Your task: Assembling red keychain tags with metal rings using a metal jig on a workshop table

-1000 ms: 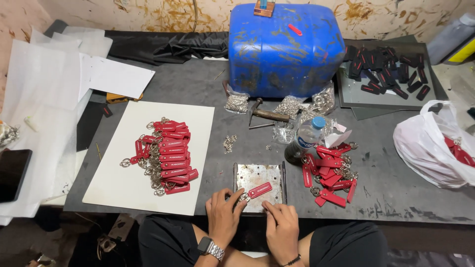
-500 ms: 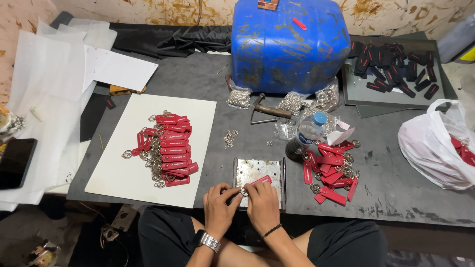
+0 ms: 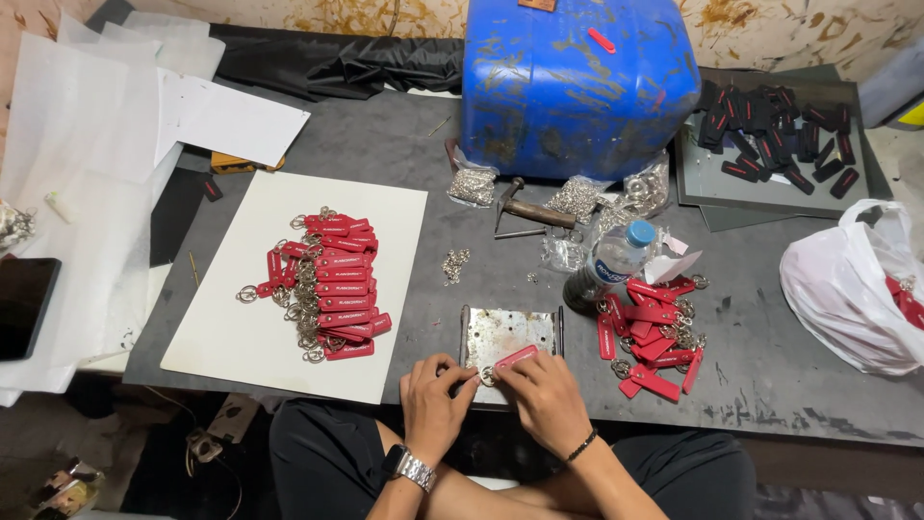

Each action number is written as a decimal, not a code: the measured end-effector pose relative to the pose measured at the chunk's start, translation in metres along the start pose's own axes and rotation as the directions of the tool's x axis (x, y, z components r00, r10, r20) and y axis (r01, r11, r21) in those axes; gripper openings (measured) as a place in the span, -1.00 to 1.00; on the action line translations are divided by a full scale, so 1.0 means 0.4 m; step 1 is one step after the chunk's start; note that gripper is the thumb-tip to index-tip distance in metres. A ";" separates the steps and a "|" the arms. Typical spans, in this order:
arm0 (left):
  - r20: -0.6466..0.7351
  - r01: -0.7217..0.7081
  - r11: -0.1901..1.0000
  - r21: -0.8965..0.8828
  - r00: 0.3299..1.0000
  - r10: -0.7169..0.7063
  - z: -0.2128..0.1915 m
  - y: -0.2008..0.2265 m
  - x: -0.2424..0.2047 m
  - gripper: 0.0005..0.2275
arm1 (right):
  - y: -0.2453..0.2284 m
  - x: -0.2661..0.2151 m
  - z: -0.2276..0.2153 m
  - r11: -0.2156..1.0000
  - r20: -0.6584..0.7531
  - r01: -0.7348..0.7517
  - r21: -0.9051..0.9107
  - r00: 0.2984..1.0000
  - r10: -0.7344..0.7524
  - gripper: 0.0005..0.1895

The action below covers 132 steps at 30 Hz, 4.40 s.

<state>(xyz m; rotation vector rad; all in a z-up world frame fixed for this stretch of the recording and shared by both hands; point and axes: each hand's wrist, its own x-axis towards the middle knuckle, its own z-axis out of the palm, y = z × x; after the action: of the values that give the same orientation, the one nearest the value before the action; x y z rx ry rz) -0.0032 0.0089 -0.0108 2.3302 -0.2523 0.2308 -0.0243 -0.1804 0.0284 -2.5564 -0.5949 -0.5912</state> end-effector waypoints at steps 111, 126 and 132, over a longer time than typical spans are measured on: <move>-0.078 0.288 0.887 -0.362 0.939 -0.336 -0.152 -0.010 0.014 -0.93 | -0.058 0.025 0.113 -0.400 0.537 -0.378 0.835 0.399 0.744 -0.66; -0.249 0.214 0.976 -0.029 0.944 -0.215 -0.348 -0.301 0.378 -0.91 | -0.112 0.547 0.309 -0.400 0.609 -0.468 0.788 0.494 0.621 -0.64; -0.247 0.253 0.932 0.259 0.950 -0.189 -0.366 -0.364 0.454 -0.72 | -0.048 0.591 0.396 0.086 0.376 -0.628 0.774 0.564 0.735 -0.71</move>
<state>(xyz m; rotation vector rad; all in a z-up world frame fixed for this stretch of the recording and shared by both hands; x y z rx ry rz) 0.1949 0.1938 0.0349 2.5690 0.1671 0.4316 0.2064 -0.0131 0.0232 -1.4499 0.3916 0.0041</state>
